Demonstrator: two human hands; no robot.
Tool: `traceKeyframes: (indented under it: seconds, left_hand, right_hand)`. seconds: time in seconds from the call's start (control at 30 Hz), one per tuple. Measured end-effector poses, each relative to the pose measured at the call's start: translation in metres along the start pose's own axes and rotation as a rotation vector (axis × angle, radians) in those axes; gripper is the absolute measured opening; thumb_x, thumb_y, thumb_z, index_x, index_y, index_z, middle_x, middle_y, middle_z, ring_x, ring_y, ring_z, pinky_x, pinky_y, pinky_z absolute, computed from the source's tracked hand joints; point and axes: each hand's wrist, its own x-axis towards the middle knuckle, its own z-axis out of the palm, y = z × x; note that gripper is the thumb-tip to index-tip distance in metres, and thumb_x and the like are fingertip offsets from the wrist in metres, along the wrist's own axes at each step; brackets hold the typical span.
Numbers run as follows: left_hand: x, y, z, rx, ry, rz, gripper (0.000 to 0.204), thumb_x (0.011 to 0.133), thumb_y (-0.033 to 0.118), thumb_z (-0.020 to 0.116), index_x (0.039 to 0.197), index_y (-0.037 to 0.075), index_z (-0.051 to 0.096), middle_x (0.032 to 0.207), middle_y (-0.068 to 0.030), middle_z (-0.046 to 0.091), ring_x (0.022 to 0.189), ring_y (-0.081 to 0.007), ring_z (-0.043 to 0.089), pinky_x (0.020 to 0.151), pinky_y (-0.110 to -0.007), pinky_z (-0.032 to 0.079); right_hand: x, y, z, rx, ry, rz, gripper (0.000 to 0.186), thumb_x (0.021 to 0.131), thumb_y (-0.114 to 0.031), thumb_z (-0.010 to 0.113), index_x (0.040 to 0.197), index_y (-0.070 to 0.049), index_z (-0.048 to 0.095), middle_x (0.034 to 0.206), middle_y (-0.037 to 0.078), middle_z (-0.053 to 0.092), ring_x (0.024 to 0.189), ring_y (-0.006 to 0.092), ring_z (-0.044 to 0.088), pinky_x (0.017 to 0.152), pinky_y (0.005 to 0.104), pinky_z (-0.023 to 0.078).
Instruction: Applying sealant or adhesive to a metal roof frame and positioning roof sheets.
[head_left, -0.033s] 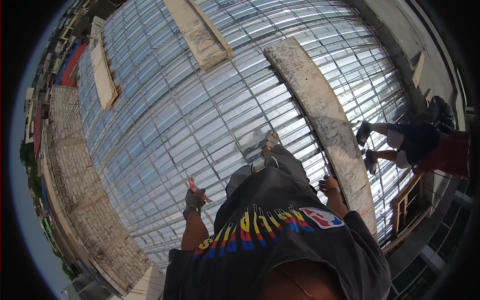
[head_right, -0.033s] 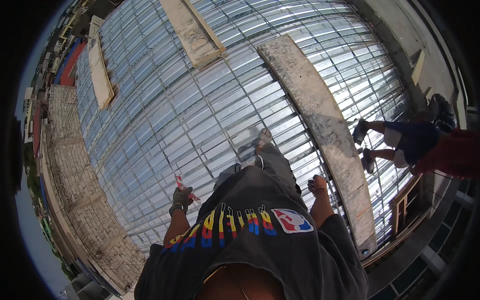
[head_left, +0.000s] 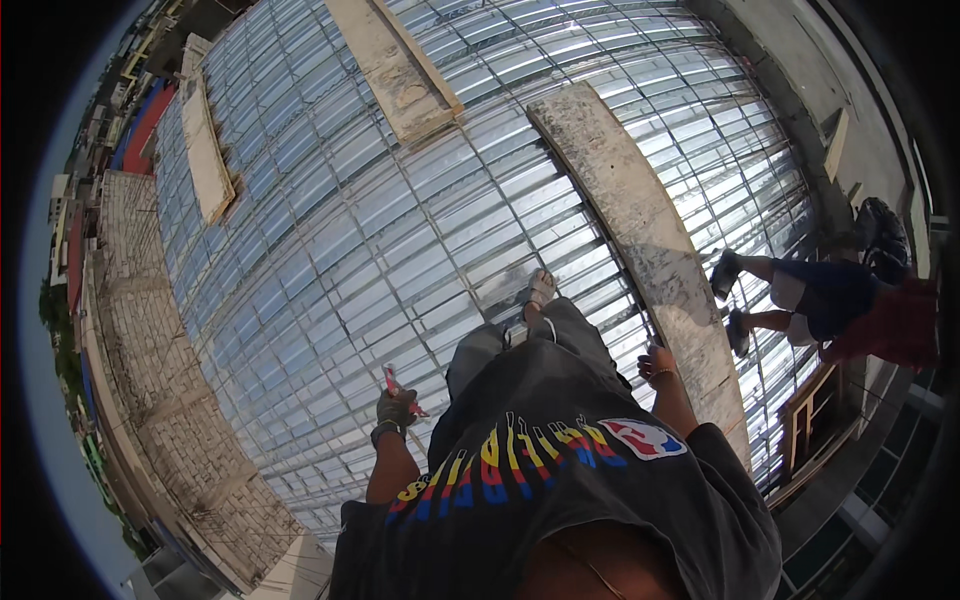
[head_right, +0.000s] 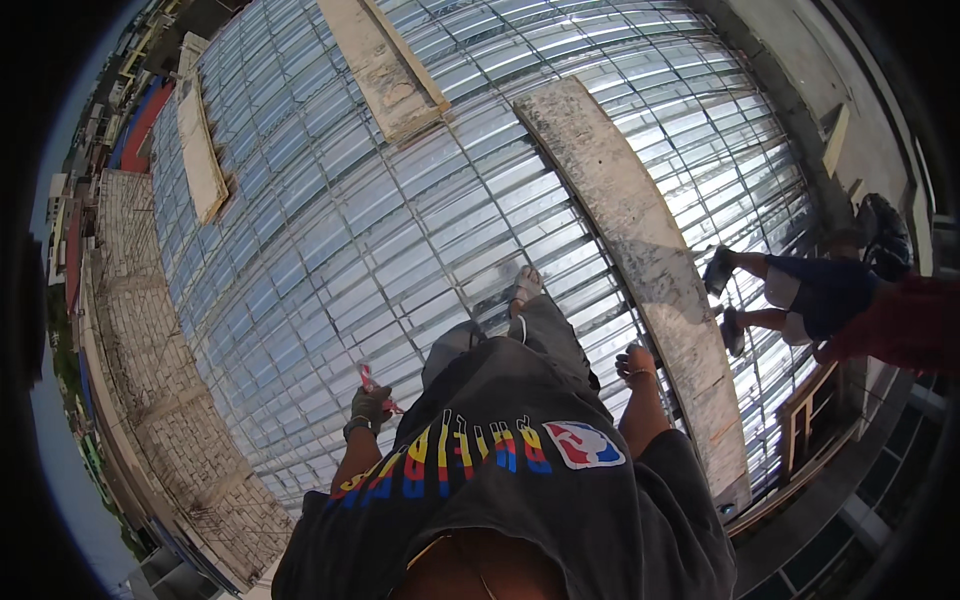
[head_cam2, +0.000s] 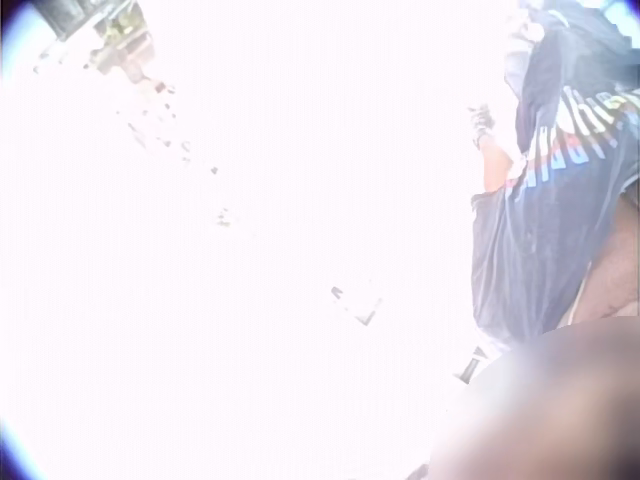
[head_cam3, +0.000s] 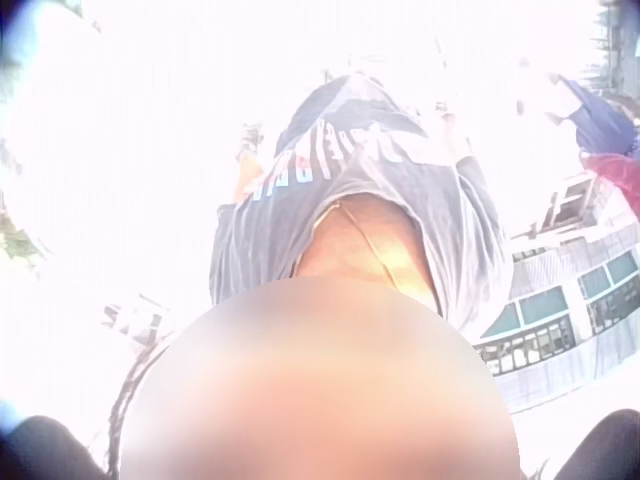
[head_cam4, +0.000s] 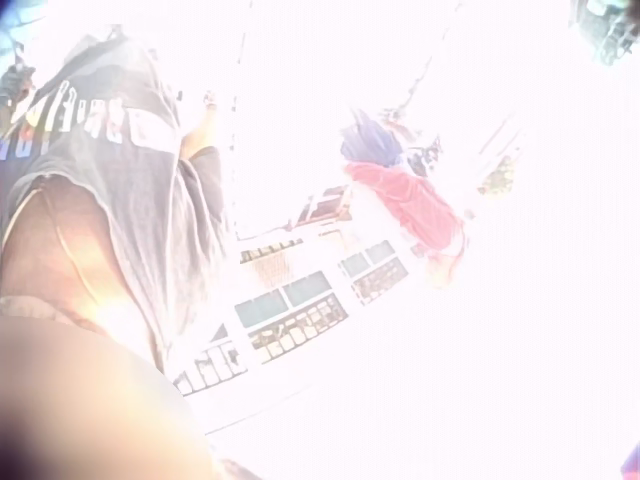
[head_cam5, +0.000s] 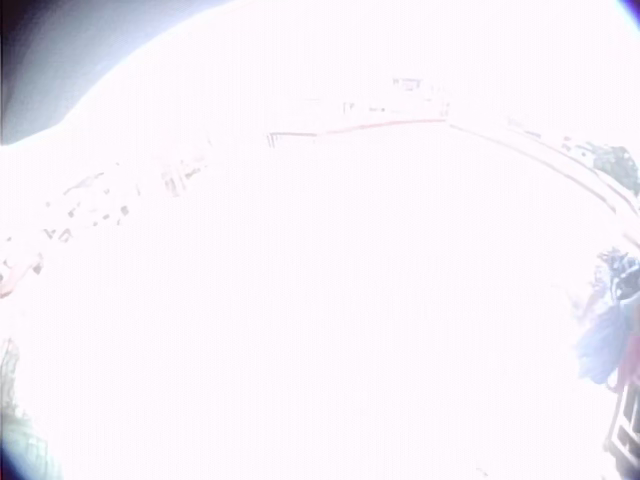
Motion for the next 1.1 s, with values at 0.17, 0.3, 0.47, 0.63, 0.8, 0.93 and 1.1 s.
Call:
traceKeyframes:
  seconds: [0.17, 0.3, 0.47, 0.63, 0.8, 0.93, 1.1]
  left_hand:
    - [0.007, 0.013, 0.037, 0.414, 0.006, 0.255, 0.038, 0.069, 0.032, 0.066, 0.095, 0.008, 0.054, 0.078, -0.0099, 0.059, 0.073, -0.0281, 0.061, 0.062, -0.041, 0.049]
    - [0.009, 0.059, 0.057, 0.439, 0.115, 0.119, 0.037, 0.070, 0.037, 0.064, 0.092, 0.008, 0.055, 0.075, -0.0101, 0.058, 0.074, -0.0292, 0.060, 0.067, -0.040, 0.047]
    - [0.046, 0.180, 0.074, 0.028, 0.072, -0.004, 0.046, 0.068, 0.023, 0.071, 0.103, 0.004, 0.047, 0.086, -0.0114, 0.056, 0.075, -0.0267, 0.058, 0.062, -0.047, 0.049]
    - [0.097, 0.351, 0.073, 0.083, -0.085, 0.304, 0.049, 0.066, 0.019, 0.074, 0.106, 0.007, 0.047, 0.086, -0.0089, 0.057, 0.072, -0.0225, 0.058, 0.058, -0.042, 0.051]
    - [0.143, 0.491, 0.076, 0.225, -0.009, 0.576, 0.040, 0.067, 0.013, 0.073, 0.100, 0.008, 0.051, 0.079, -0.0057, 0.056, 0.067, -0.0169, 0.056, 0.054, -0.034, 0.050]
    - [0.143, 0.575, 0.087, 0.282, -0.098, 0.827, 0.039, 0.061, 0.021, 0.076, 0.091, 0.006, 0.058, 0.077, -0.0060, 0.060, 0.065, -0.0166, 0.056, 0.061, -0.031, 0.047]
    - [0.164, 0.597, 0.100, 0.505, -0.099, 0.805, 0.034, 0.064, 0.020, 0.072, 0.090, 0.007, 0.053, 0.070, -0.0048, 0.055, 0.058, -0.0144, 0.052, 0.055, -0.030, 0.045]
  right_hand:
    - [0.104, -0.158, 0.016, -0.314, -0.009, -0.623, 0.016, 0.082, -0.024, 0.045, 0.083, -0.008, 0.050, 0.068, 0.010, 0.057, 0.043, 0.0127, 0.044, 0.037, 0.0253, 0.035]
    - [0.000, -0.289, 0.150, -0.172, -0.166, -0.499, 0.045, 0.082, -0.019, 0.044, 0.126, -0.006, 0.044, 0.077, 0.011, 0.059, 0.054, 0.0145, 0.053, 0.046, 0.0247, 0.042]
    - [-0.019, -0.365, 0.223, -0.242, -0.242, -0.618, 0.044, 0.082, -0.014, 0.044, 0.125, -0.003, 0.044, 0.080, 0.012, 0.061, 0.056, 0.0150, 0.055, 0.048, 0.0251, 0.044]
    - [-0.005, -0.373, 0.209, -0.124, -0.104, -0.373, 0.040, 0.081, -0.017, 0.045, 0.119, -0.005, 0.046, 0.078, 0.011, 0.058, 0.054, 0.0148, 0.051, 0.046, 0.0275, 0.041]
    - [0.019, -0.349, 0.165, 0.134, 0.055, -0.082, 0.023, 0.080, -0.020, 0.048, 0.093, -0.002, 0.046, 0.076, 0.014, 0.056, 0.050, 0.0171, 0.047, 0.044, 0.0284, 0.037]
    - [0.047, -0.342, 0.158, 0.225, 0.179, 0.079, 0.020, 0.080, -0.021, 0.046, 0.092, -0.005, 0.050, 0.080, 0.016, 0.060, 0.052, 0.0234, 0.052, 0.045, 0.0373, 0.040]
    - [0.079, -0.429, 0.216, 0.235, 0.119, 0.176, 0.015, 0.078, -0.016, 0.043, 0.085, -0.005, 0.051, 0.072, 0.017, 0.059, 0.045, 0.0254, 0.050, 0.037, 0.0372, 0.036]
